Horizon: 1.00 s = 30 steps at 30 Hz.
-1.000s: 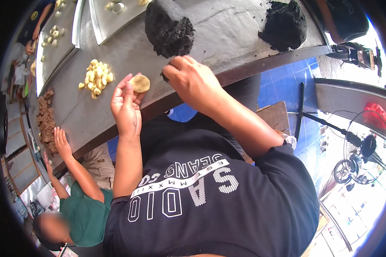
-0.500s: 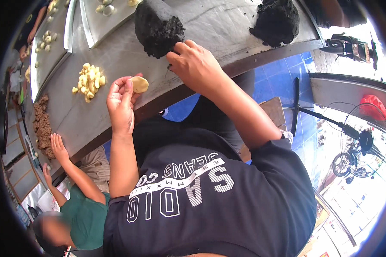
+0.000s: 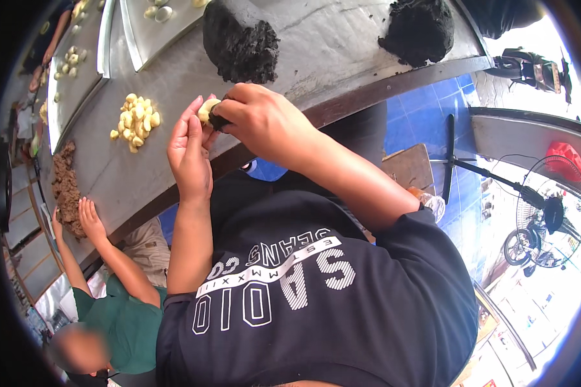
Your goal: The person pinches off pieces of dark dough, flattens them, and places a small portion of light dough inside before sealing it.
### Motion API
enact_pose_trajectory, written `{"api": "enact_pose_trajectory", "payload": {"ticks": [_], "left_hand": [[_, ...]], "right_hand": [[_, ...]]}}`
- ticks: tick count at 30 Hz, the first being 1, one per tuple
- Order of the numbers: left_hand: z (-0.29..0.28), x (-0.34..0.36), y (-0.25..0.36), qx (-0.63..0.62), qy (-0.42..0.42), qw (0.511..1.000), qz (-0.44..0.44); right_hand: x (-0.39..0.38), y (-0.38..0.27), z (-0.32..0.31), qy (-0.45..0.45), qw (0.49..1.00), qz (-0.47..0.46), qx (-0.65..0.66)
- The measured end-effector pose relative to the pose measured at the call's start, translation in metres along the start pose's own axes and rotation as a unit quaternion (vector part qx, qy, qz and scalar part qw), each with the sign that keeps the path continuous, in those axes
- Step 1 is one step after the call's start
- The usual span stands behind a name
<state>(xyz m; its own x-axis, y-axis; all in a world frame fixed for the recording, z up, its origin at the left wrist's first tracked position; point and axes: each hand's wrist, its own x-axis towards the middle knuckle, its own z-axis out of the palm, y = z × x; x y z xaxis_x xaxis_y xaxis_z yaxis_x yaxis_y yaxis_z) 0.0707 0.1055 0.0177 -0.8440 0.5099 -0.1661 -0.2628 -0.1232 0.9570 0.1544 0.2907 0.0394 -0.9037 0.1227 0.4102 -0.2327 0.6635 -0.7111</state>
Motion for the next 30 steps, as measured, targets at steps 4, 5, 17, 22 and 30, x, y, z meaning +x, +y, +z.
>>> {"api": "enact_pose_trajectory", "payload": {"ticks": [4,5,17,22,30], "left_hand": [[0.006,-0.004,0.013,0.038,-0.010,0.997,0.065],[0.005,-0.004,0.017,0.077,0.010,0.993,0.094],[-0.024,0.022,0.001,0.459,-0.045,0.832,0.309],[-0.019,0.018,0.013,0.384,-0.151,0.881,0.233],[-0.027,0.015,-0.006,0.450,-0.163,0.845,0.240]], "right_hand": [[0.005,0.004,0.003,0.047,0.999,-0.014,0.023],[0.006,0.002,0.000,0.047,0.998,-0.016,0.026],[0.000,-0.010,0.011,-0.069,0.994,-0.089,0.008],[0.016,-0.005,-0.006,-0.108,0.985,0.042,0.128],[0.014,-0.001,0.020,-0.070,0.996,0.034,0.047]]}}
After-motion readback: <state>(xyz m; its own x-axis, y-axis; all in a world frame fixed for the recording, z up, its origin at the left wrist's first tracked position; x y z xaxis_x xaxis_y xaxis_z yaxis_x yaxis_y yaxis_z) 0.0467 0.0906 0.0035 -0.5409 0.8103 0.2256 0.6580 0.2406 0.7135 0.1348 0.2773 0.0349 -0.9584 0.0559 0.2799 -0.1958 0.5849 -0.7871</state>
